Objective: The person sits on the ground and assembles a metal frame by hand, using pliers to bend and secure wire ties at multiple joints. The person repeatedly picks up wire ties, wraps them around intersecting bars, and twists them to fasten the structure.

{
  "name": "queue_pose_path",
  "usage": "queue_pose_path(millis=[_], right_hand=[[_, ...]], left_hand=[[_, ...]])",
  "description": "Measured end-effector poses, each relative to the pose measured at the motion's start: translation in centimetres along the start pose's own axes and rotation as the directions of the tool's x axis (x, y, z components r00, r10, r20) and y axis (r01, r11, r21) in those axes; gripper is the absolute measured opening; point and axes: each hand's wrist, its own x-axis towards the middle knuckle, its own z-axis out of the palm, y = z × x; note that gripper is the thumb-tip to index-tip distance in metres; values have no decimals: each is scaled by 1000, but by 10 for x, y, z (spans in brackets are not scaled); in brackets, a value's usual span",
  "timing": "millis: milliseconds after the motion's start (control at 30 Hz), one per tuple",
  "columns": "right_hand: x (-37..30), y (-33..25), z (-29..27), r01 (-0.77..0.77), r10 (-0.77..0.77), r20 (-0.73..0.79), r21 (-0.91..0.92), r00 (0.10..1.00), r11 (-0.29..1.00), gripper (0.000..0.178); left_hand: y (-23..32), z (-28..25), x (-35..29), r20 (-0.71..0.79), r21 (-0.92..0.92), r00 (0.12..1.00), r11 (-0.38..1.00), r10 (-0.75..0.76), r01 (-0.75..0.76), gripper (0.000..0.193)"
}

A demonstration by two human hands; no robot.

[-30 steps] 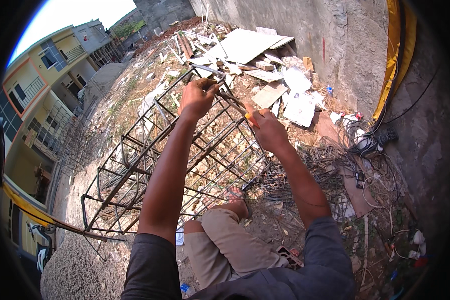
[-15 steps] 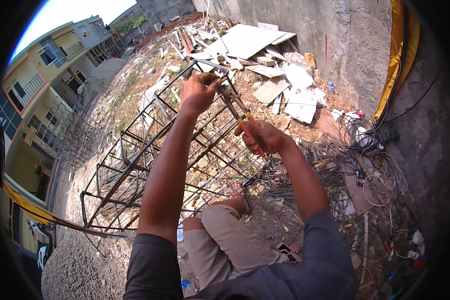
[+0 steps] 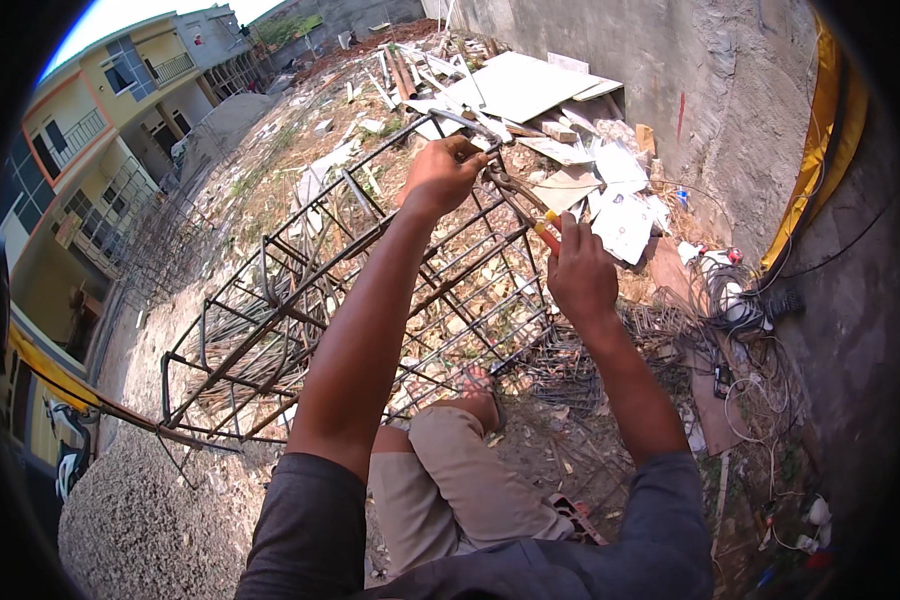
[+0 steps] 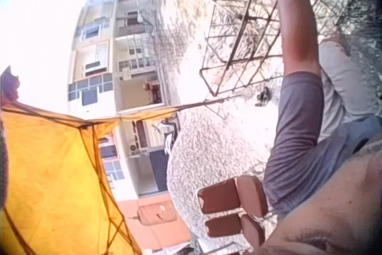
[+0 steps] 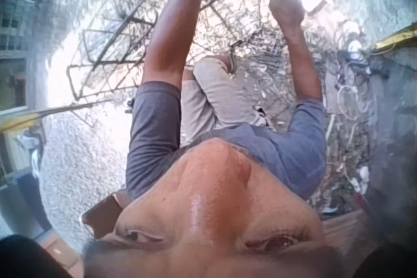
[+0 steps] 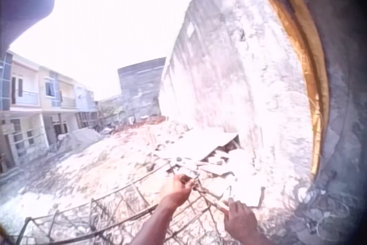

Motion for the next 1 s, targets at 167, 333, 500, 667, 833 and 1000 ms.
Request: queue_pose_path(millis=[167, 333, 500, 667, 833, 1000], right_hand=[[11, 2, 0, -304, 158, 494, 231, 855, 924, 35], [10, 13, 8, -310, 55, 481, 469, 875, 827, 48], [7, 15, 13, -343, 123, 467, 422, 875, 839, 45], [5, 3, 17, -307, 166, 414, 303, 895, 902, 41], [-1, 4, 13, -156, 132, 173, 138, 976, 978, 34], [6, -2, 2, -122, 108, 246, 42, 963, 992, 32]], left_hand=[[-11, 0, 1, -12, -19, 999, 999, 31, -31, 31], [-16, -11, -13, 30, 82, 977, 974, 211, -212, 37], [-38, -49, -62, 65, 575, 920, 739, 387, -352, 27], [-58, -60, -67, 50, 461, 955, 842, 292, -282, 27], [-49, -48, -63, -27, 381, 965, 895, 260, -230, 26], [-51, -38, -63, -95, 362, 965, 911, 246, -196, 28]])
